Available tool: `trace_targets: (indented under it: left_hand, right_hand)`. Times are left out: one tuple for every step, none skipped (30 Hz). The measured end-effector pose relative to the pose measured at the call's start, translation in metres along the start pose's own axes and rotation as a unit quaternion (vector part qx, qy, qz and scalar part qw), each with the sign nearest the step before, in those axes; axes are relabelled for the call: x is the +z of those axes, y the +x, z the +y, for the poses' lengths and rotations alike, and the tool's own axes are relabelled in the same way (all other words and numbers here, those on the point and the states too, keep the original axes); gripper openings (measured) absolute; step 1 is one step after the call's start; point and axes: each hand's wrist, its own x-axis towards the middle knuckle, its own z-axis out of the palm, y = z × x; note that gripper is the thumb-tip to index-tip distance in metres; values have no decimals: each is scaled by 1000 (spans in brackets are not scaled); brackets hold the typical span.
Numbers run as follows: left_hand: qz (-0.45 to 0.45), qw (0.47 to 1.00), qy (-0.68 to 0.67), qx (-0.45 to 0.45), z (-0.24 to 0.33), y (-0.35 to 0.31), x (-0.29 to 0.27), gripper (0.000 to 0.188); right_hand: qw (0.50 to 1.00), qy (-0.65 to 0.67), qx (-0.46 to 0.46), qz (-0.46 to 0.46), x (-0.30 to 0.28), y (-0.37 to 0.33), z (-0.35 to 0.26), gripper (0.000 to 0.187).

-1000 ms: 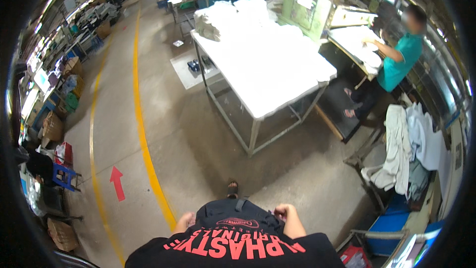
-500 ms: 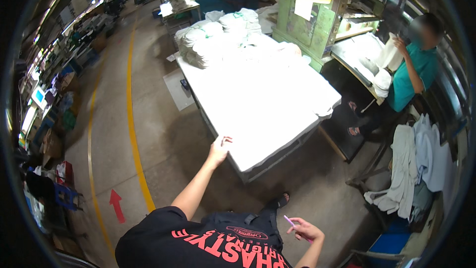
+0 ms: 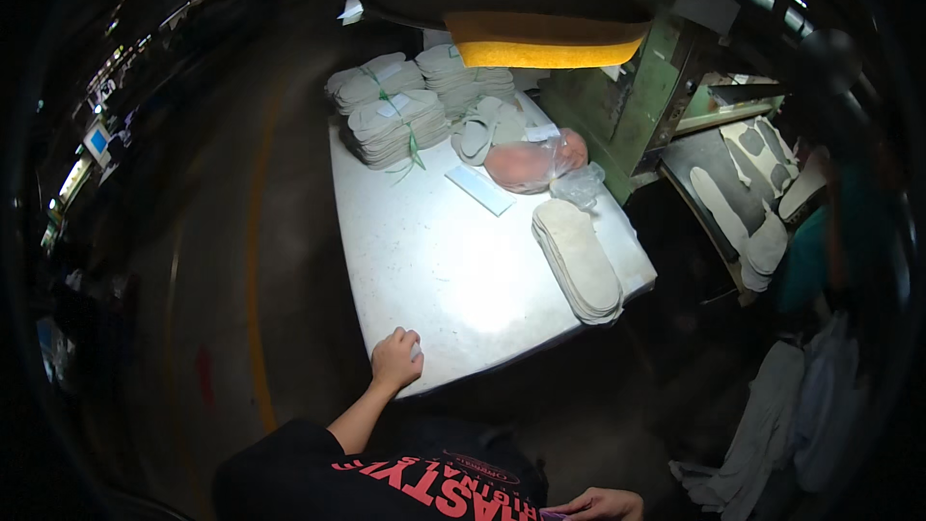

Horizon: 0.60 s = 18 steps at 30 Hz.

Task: The person places white shoe insoles into a clear plastic bag, seals the bag, and walks to a work table. At the table, the person writes on a paper label with a pink pen, attaches the label to a stack of insoles, and places the stack on the table.

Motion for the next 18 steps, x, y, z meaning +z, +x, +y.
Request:
trace_targets:
  left_hand:
    - [-9, 1000, 2, -8, 0, 0, -1, 28]
    - [-7, 1000, 2, -11, 1, -1, -1, 28]
    - [-5, 1000, -3, -13, 2, 0, -1, 28]
    - [3, 1000, -9, -14, 2, -1, 0, 29]
    - [-2, 1000, -9, -19, 2, -1, 1, 29]
    - [-2, 1000, -7, -20, 2, 0, 2, 29]
    - [6, 1000, -6, -14, 1, 0, 2, 30]
    - [-3, 1000, -6, -15, 0, 1, 3, 30]
    - [-2, 1000, -6, -10, -1, 1, 3, 30]
    - [-4, 1000, -6, -9, -2, 2, 3, 30]
    - [7, 1000, -13, -2, -2, 2, 4, 28]
    - [15, 1000, -19, 2, -3, 2, 4, 27]
    - [24, 999, -25, 7, -4, 3, 5, 26]
    - [24, 999, -27, 9, -4, 4, 5, 26]
    - [24, 999, -28, 8, -5, 4, 6, 27]
    - [21, 999, -29, 6, -5, 4, 6, 27]
    - [26, 999, -30, 13, -6, 4, 6, 27]
    - [31, 999, -30, 18, -7, 5, 6, 27]
  right_hand:
    - [1000, -24, 2, 2, -14, -5, -2, 49]
    - [999, -43, 2, 8, -27, -7, -4, 49]
    - [998, -60, 5, 13, -40, -11, -7, 49]
    - [997, -73, 6, 19, -52, -16, -9, 49]
    - [996, -85, 9, 24, -63, -21, -12, 49]
    - [995, -95, 9, 28, -74, -26, -17, 49]
    - [994, -105, 10, 31, -83, -31, -22, 49]
    - [993, -113, 10, 35, -92, -36, -28, 49]
    - [992, -121, 12, 37, -100, -40, -34, 49]
    - [991, -130, 14, 39, -108, -43, -40, 49]
    - [989, -140, 17, 40, -116, -45, -47, 49]
    - [988, -150, 20, 41, -123, -46, -55, 49]
    - [986, -159, 23, 43, -130, -46, -62, 49]
    - [985, -168, 27, 42, -138, -44, -70, 49]
    - [983, -177, 31, 42, -145, -42, -78, 49]
    - [982, -183, 35, 39, -152, -38, -86, 49]
    - [980, -194, 39, 37, -159, -35, -95, 49]
    - [978, -203, 44, 34, -165, -31, -104, 49]
